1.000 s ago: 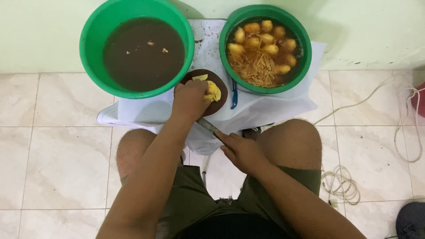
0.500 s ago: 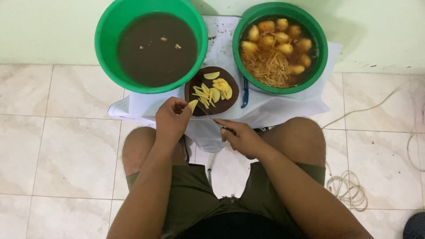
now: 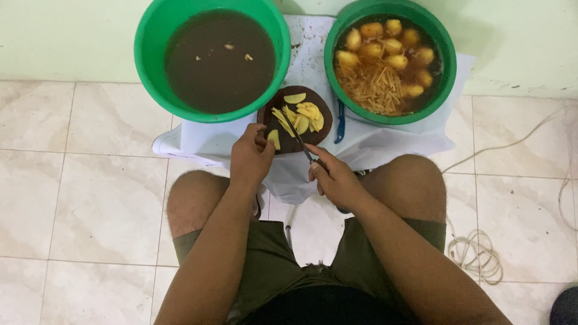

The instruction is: Slicing peeled potatoes into thin strips using a knife on a wooden board over a plastic basin.

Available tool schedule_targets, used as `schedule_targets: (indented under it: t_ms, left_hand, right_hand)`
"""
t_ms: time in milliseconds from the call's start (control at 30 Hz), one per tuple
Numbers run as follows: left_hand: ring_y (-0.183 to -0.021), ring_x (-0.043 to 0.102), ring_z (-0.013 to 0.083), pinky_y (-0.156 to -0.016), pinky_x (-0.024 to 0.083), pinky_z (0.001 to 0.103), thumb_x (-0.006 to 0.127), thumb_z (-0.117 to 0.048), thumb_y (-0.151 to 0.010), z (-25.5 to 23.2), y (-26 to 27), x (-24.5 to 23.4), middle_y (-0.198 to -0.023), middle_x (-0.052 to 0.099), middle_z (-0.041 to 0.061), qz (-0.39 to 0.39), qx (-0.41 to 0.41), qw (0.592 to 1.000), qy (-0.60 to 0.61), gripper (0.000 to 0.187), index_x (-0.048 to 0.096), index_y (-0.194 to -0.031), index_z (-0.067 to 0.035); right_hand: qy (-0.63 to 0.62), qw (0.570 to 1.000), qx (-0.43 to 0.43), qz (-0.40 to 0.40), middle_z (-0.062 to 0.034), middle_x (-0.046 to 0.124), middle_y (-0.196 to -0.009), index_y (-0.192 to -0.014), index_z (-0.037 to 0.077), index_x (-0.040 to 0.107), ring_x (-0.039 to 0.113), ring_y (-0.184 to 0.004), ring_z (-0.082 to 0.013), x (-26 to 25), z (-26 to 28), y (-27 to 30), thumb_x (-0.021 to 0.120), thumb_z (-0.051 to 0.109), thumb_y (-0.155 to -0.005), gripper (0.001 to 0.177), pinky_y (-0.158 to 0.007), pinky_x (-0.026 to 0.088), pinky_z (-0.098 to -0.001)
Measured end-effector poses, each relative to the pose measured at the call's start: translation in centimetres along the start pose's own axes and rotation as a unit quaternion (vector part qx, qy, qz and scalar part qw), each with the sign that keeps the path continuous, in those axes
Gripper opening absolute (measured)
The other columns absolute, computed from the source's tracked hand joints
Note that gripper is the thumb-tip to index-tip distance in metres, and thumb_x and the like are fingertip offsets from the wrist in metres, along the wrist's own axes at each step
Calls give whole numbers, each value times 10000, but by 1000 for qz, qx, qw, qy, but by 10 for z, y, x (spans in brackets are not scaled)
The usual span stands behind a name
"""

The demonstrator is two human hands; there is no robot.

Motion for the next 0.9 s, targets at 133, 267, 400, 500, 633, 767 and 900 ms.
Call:
schedule_targets:
  t_ms: [133, 267, 400, 500, 633, 767, 900]
  left_hand:
    - [-895, 739, 320, -751, 611, 439, 643, -119, -977, 0, 6, 1, -935, 731, 192, 5, 19, 997, -78, 301, 637, -1266, -37]
    - [-868, 731, 323, -745, 612, 433, 708, -111, -941, 9, 6, 4, -913, 723, 193, -1, 55, 994, -89, 350, 654, -1271, -10]
    - [-828, 721, 304, -710, 609, 412, 745, -115, -915, 17, 6, 8, -879, 695, 166, -4, 92, 990, -103, 364, 659, -1257, -27]
    - [-822, 721, 288, -710, 608, 408, 772, -173, -910, 5, 9, 7, -873, 694, 157, -16, 87, 991, -102, 382, 666, -1238, -8]
    - [-803, 713, 282, -690, 601, 411, 792, -201, -891, 8, 8, 9, -856, 681, 143, -18, 87, 992, -84, 426, 668, -1253, -13]
    - [-817, 721, 268, -716, 606, 381, 797, -228, -906, 7, 6, 10, -863, 689, 114, -49, 115, 984, -125, 392, 689, -1240, -55]
    - [-814, 727, 285, -708, 606, 392, 815, -188, -896, 12, 5, 10, -858, 701, 129, -68, 123, 983, -121, 331, 722, -1182, -51]
  right_hand:
    - [19, 1000, -5, -8, -128, 672, -819, -1568, 80, 347, 609, -578, -186, 12, 16, 16, 354, 70, -1041, 527, -560, 540, -323]
    - [40, 999, -14, 8, -166, 673, -906, -1601, 107, 291, 628, -699, -214, 21, 15, 24, 348, 65, -1043, 563, -652, 554, -362]
    - [49, 997, -61, 26, -317, 398, -1534, -1593, 22, 266, 430, -1391, -396, 22, 31, 26, 324, 10, -1025, 571, -1150, 333, -541]
    - [34, 997, -62, 19, -288, 316, -1591, -1586, 0, 274, 331, -1450, -395, 24, 22, 27, 300, -10, -1023, 564, -1195, 251, -542]
    - [49, 996, -68, 23, -261, 321, -1596, -1572, -4, 310, 335, -1454, -377, 29, -2, 23, 307, -1, -1030, 543, -1204, 243, -525]
    - [124, 989, -73, 26, -248, 636, -1254, -1597, 100, 327, 627, -1110, -317, 29, -2, 22, 350, 42, -1017, 584, -977, 504, -464]
    - [122, 988, -83, 37, -249, 669, -1211, -1586, 92, 354, 652, -1030, -290, 27, -4, 22, 344, 48, -1005, 583, -912, 543, -448]
Point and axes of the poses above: each hand's wrist, its own y-axis away from the middle knuckle, its own x-axis out of the palm, z = x × y, the point moved 5 cm from there along -y, towards the middle knuckle
